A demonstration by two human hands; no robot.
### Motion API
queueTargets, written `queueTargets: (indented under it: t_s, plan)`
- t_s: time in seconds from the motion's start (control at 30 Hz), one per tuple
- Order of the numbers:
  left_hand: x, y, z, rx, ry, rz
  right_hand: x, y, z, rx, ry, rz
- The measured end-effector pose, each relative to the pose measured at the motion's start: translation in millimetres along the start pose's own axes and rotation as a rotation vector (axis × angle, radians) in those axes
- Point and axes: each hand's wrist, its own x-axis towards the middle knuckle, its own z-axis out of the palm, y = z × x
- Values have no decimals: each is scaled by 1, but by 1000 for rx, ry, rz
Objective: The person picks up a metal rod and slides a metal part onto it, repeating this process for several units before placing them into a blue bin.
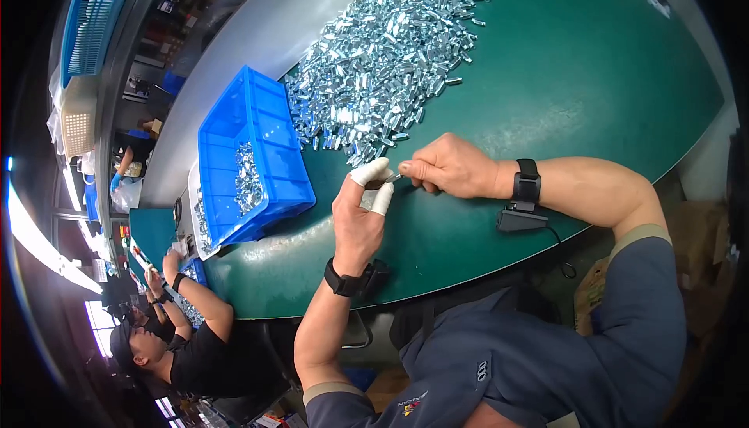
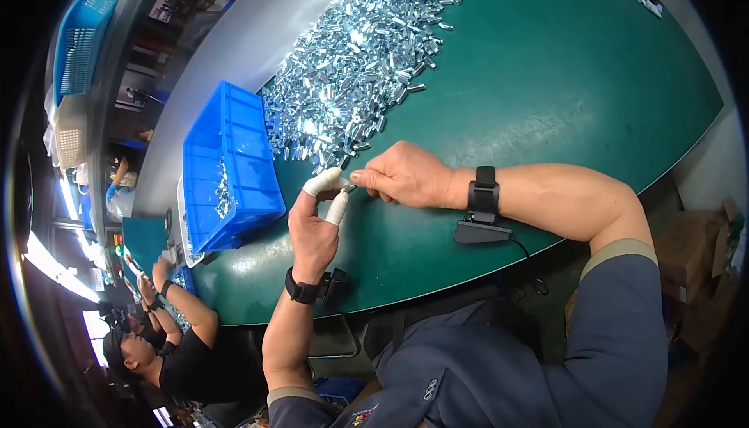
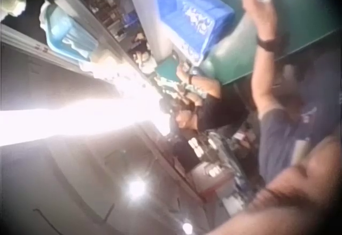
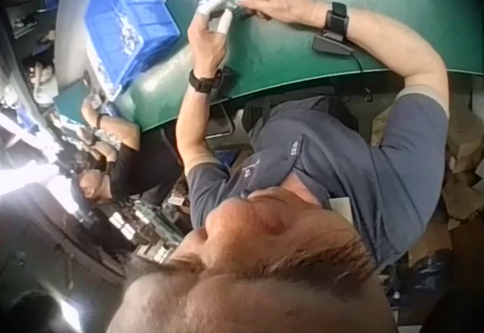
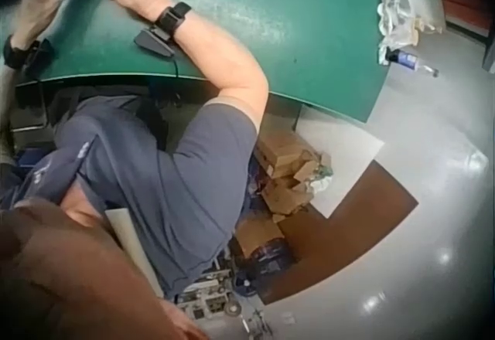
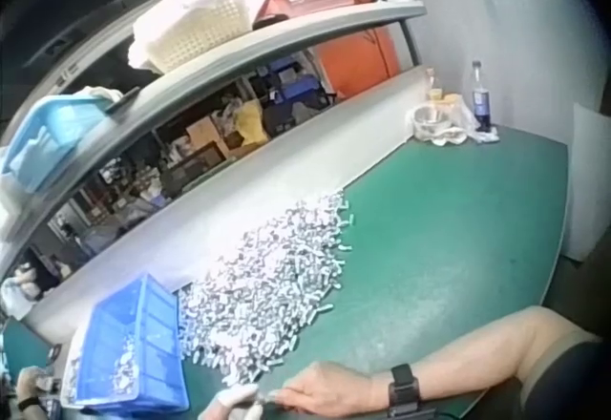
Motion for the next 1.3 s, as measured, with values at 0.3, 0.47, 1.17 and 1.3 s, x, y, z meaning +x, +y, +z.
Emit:
queueTargets:
  t_s: [0.3, 0.47, 1.17, 1.3]
  plan:
    - [-2, 10, -85, 339, 276, 199, 0, 0, -5, 301, 200, 144]
    - [2, -4, -136, 727, 474, 202, -3, -3, -5, 247, 165, 115]
    - [-13, -17, -15, 255, 39, 120, -1, 2, 2, -11, 101, -72]
    - [-12, -12, -10, 219, 38, 137, -3, 1, 3, 32, 72, -64]
